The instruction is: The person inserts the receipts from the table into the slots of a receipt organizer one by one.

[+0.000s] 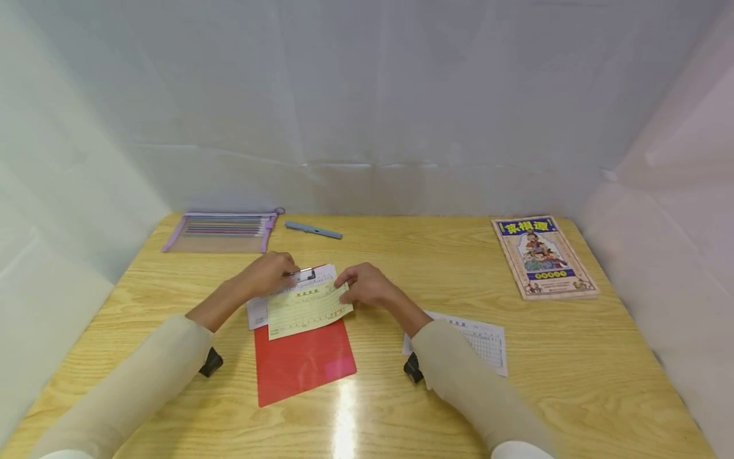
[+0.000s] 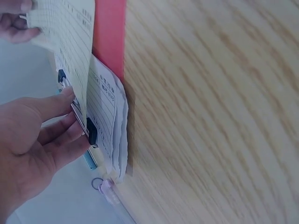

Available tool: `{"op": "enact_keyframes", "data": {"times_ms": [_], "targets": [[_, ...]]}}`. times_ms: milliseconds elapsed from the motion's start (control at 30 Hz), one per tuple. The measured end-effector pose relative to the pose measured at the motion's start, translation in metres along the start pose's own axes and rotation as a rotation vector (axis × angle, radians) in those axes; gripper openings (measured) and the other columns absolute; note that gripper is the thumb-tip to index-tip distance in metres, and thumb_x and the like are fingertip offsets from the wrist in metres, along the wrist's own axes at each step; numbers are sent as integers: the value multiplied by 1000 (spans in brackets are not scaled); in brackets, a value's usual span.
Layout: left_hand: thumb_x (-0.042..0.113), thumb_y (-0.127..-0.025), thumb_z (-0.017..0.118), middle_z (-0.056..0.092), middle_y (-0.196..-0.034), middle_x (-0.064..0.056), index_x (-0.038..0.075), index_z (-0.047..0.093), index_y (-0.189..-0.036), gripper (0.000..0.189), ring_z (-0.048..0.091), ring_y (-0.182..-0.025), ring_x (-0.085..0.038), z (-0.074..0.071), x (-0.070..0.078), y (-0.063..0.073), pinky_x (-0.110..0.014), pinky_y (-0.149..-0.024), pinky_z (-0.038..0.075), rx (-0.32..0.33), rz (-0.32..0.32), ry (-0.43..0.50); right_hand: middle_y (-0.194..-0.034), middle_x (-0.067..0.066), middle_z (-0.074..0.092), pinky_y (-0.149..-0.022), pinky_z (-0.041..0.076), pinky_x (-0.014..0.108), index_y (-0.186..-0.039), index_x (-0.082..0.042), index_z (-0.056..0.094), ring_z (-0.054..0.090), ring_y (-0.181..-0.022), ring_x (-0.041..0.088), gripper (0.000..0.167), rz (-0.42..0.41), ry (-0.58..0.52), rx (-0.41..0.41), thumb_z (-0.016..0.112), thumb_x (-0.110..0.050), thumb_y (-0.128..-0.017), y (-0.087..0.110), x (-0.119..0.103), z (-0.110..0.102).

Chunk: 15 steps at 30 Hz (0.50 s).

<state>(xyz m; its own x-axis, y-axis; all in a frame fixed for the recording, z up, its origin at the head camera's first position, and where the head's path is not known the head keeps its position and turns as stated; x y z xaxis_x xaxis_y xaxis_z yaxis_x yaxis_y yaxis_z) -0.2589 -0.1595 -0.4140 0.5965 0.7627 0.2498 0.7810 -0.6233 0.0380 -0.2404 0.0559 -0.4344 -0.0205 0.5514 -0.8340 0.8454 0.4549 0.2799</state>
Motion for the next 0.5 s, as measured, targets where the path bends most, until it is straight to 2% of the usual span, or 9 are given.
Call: {"op": "enact_keyframes", "data": {"times_ms": [167,267,500], "targets": [[-1,-80,65,53,-63,-3,5,53,-60,25,47,-63,-13,2,0,1,-26,-60,40,21,42,4,-103,7,64,-64,42,22,-99,-9,70,50,-88,16,22,17,91,19,74,-4,-77,-10,-8,10],[-1,-82,64,59,-70,-8,5,57,-63,21,56,-69,-17,4,0,3,-30,-64,48,33,68,-3,-95,6,64,-65,41,21,-97,-9,70,48,-81,15,22,7,163,36,74,-3,-76,-14,-14,15],[0,-85,62,63,-83,-13,-1,66,-78,8,61,-77,-23,5,1,4,-31,-68,52,17,68,-41,-84,5,60,-61,41,21,-97,-7,69,48,-74,15,22,-12,247,57,74,-2,-75,-21,-26,25]]}}
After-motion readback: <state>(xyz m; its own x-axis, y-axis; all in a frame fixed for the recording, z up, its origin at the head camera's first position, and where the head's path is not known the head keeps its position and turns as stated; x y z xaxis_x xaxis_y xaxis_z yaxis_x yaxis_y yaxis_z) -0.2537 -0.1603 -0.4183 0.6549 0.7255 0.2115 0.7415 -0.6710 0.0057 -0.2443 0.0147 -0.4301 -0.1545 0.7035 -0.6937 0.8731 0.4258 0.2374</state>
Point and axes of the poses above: each hand's wrist, its own y-axis away from the middle knuckle, its own z-axis out of the palm, x = y × z, the point moved 3 cm from there along -y, towards the middle knuckle
